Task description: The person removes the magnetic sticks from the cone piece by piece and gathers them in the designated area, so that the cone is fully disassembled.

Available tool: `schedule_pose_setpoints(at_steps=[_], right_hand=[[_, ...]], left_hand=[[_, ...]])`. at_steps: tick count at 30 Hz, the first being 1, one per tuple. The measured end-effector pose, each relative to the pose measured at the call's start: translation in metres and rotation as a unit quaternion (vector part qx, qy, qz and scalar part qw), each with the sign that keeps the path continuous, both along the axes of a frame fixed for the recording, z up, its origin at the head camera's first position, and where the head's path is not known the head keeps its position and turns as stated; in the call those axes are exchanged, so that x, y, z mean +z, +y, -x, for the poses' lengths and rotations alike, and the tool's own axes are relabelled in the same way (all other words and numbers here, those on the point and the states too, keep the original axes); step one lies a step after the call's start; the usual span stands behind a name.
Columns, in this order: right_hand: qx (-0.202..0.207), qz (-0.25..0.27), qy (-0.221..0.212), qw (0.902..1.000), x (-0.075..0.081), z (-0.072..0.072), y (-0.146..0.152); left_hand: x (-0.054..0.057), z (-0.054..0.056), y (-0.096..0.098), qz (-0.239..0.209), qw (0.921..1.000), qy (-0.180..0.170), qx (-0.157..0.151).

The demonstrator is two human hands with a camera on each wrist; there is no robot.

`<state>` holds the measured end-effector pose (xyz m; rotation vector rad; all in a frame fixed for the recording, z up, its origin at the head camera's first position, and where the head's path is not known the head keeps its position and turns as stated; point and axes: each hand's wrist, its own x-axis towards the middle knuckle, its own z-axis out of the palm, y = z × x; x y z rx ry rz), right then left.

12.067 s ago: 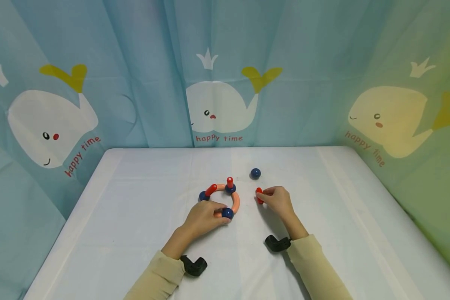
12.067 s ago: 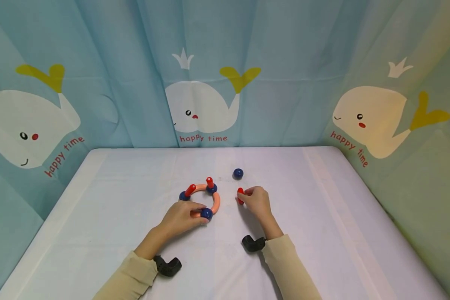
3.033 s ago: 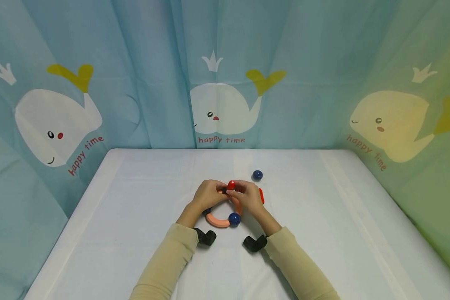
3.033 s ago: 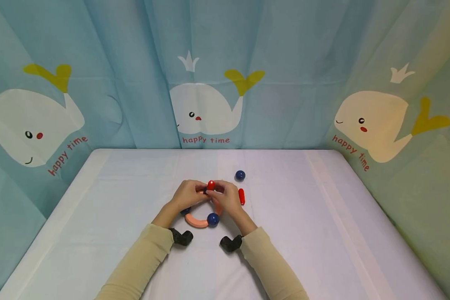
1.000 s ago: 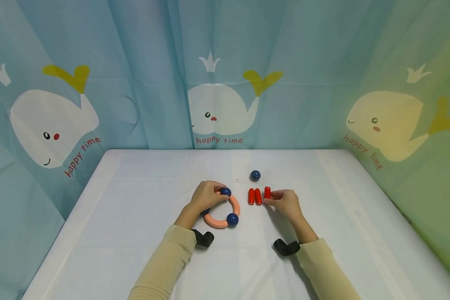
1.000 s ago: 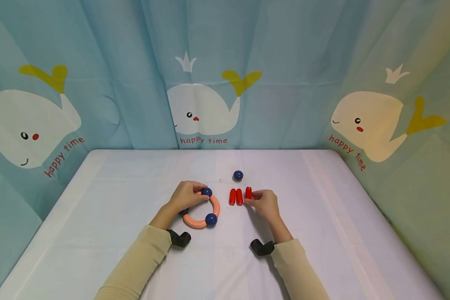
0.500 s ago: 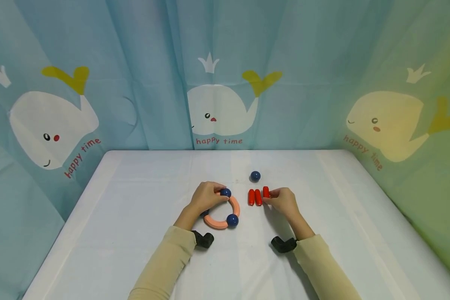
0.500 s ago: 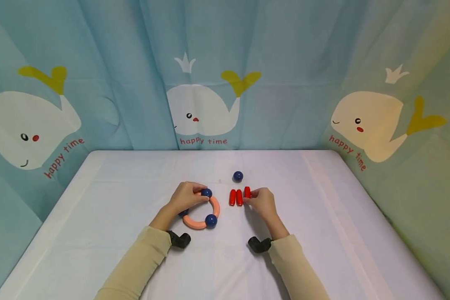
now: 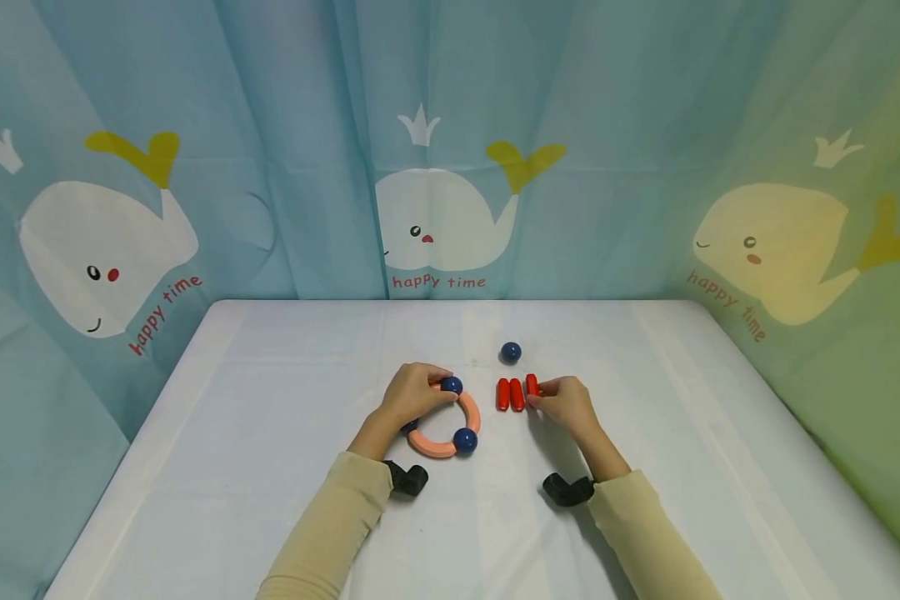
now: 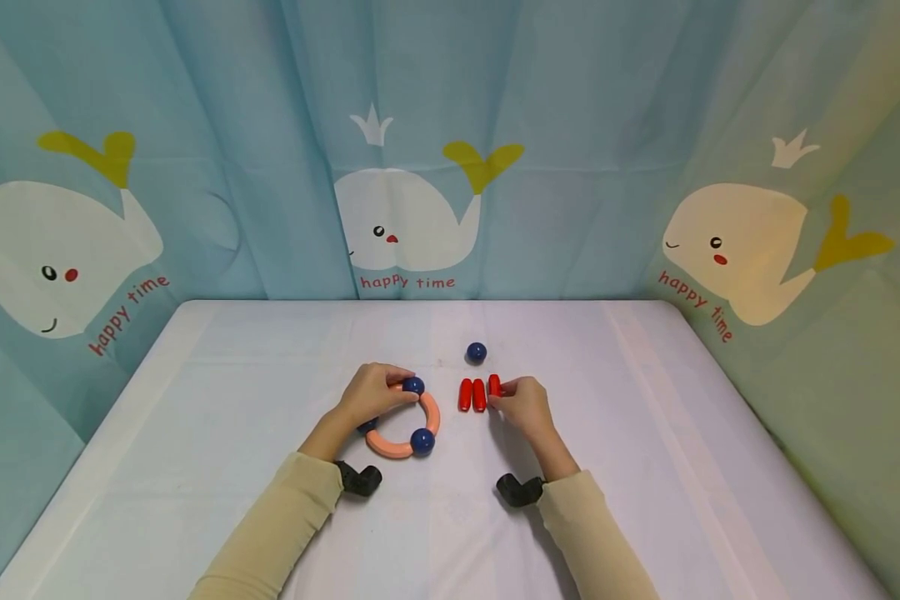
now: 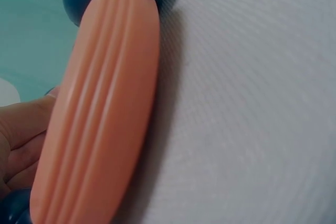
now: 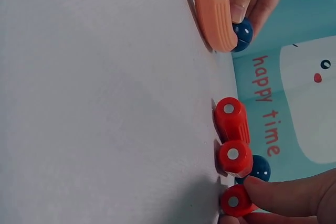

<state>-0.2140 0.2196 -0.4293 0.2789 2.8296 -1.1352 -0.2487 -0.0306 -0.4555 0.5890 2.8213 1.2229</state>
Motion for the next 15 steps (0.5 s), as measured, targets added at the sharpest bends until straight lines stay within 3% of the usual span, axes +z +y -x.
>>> schedule_pose_setpoints(at_steps=[15], right_hand=[[-0.003, 0.016, 0.001, 0.9999, -0.0019, 0.0003, 0.0009]], left_hand=[[0.0024, -0.0021, -0.0007, -0.002, 1.0000, -0.005, 0.003]])
